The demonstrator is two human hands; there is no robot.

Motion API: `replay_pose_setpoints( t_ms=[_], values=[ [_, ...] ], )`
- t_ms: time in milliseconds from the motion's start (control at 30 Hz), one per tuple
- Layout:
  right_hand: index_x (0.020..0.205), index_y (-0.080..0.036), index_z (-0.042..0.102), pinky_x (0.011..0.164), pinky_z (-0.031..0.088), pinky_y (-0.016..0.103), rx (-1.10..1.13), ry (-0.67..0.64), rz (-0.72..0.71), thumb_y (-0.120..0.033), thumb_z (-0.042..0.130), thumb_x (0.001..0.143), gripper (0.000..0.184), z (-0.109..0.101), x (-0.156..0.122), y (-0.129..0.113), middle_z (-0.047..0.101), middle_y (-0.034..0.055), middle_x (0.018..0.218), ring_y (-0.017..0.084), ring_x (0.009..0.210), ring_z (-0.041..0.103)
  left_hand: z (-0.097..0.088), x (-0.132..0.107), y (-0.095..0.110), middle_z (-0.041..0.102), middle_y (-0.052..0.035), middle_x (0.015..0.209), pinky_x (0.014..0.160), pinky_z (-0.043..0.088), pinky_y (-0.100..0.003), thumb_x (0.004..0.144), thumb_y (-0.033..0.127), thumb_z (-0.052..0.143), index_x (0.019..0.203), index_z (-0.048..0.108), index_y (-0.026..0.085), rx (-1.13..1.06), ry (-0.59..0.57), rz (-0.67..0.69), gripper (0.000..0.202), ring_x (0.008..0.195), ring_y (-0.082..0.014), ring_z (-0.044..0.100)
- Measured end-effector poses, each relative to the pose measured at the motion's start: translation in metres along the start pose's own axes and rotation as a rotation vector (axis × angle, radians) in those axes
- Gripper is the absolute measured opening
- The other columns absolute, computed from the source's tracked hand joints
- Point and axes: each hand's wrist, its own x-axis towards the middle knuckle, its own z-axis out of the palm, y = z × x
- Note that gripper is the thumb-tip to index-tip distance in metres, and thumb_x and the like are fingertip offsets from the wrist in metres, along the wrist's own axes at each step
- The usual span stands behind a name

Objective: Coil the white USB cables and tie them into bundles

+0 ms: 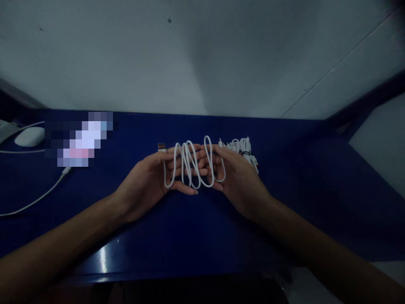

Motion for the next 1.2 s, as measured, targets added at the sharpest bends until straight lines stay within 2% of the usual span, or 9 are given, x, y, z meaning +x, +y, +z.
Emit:
replay_pose_setpoints(
  t_ms=[200,333,433,567,667,833,967,1100,1200],
  values=[
    [0.093,-0.021,0.076,0.054,0.034,0.026,0.037,-0.042,0.028,-0.045,0.069,0.105,0.027,-0.003,0.0,-0.001,0.056,0.001,0.086,0.013,0.067,0.045,-0.002,-0.003,0.002,0.066,-0.0174,0.156,0.07,0.074,-0.045,0.111,0.035,0.047,0.149,0.069,0.02,-0.055,-0.034,-0.02,0.046,0.12,-0.039,0.077],
    [0.109,-0.025,0.079,0.054,0.033,0.029,0.032,-0.007,0.063,-0.046,0.07,0.104,0.024,-0.001,0.001,-0.003,0.05,-0.0018,0.081,0.014,0.064,0.041,-0.002,-0.005,0.002,0.064,-0.0168,0.159,0.072,0.075,-0.05,0.111,0.04,0.05,0.155,0.064,0.027,-0.04,-0.053,-0.035,0.048,0.12,-0.041,0.077],
    [0.113,-0.024,0.08,0.053,0.033,0.028,0.04,0.007,0.085,-0.046,0.069,0.104,0.026,0.001,0.0,-0.003,0.05,-0.0018,0.08,0.013,0.061,0.036,-0.002,-0.005,0.002,0.066,-0.0177,0.156,0.076,0.074,-0.052,0.111,0.043,0.052,0.158,0.061,0.03,-0.027,-0.066,-0.048,0.049,0.12,-0.0409,0.078],
    [0.104,-0.022,0.08,0.052,0.034,0.026,0.064,0.02,0.101,-0.043,0.067,0.106,0.025,0.002,0.0,-0.001,0.049,-0.0005,0.08,0.013,0.064,0.039,-0.003,-0.003,-0.001,0.066,-0.0181,0.157,0.088,0.073,-0.051,0.112,0.044,0.054,0.155,0.065,0.028,-0.016,-0.057,-0.043,0.047,0.119,-0.0381,0.078],
    [0.101,-0.021,0.08,0.052,0.036,0.025,0.069,0.042,0.089,-0.047,0.066,0.107,0.03,0.003,0.001,-0.001,0.054,0.002,0.085,0.014,0.068,0.046,-0.005,-0.001,-0.003,0.065,-0.021,0.158,0.088,0.073,-0.05,0.112,0.044,0.053,0.148,0.07,0.021,0.01,-0.056,-0.044,0.046,0.118,-0.0385,0.078],
    [0.127,-0.023,0.076,0.052,0.041,0.028,0.0,0.111,0.037,-0.053,0.066,0.106,0.038,0.007,-0.001,-0.002,0.066,0.0046,0.096,0.013,0.064,0.051,-0.006,0.0,-0.005,0.07,-0.0244,0.149,0.08,0.073,-0.045,0.113,0.046,0.05,0.14,0.073,0.016,0.028,-0.077,0.013,0.046,0.117,-0.0389,0.078],
    [0.15,-0.023,0.061,0.051,0.046,0.028,-0.046,0.124,-0.069,-0.057,0.057,0.11,0.052,0.006,-0.004,0.001,0.072,0.0072,0.104,0.015,0.064,0.056,-0.002,-0.002,-0.005,0.073,-0.0243,0.141,0.077,0.073,-0.043,0.114,0.042,0.053,0.148,0.066,0.017,0.067,0.038,0.081,0.045,0.112,-0.037,0.08],
    [0.163,-0.031,0.046,0.051,0.052,0.027,-0.128,0.102,-0.157,-0.064,0.049,0.112,0.061,0.004,-0.006,0.003,0.074,0.0099,0.118,0.02,0.077,0.068,0.003,-0.002,-0.004,0.07,-0.022,0.145,0.075,0.074,-0.044,0.114,0.041,0.054,0.167,0.049,0.027,0.111,0.179,0.132,0.054,0.107,-0.0341,0.081],
    [0.165,-0.039,0.042,0.052,0.055,0.027,-0.172,0.073,-0.195,-0.067,0.047,0.112,0.06,0.003,-0.006,0.003,0.072,0.0096,0.128,0.019,0.078,0.068,0.005,-0.002,-0.004,0.066,-0.0198,0.151,0.075,0.074,-0.046,0.114,0.047,0.056,0.173,0.04,0.037,0.166,0.207,0.187,0.062,0.11,-0.034,0.08]
  ],
)
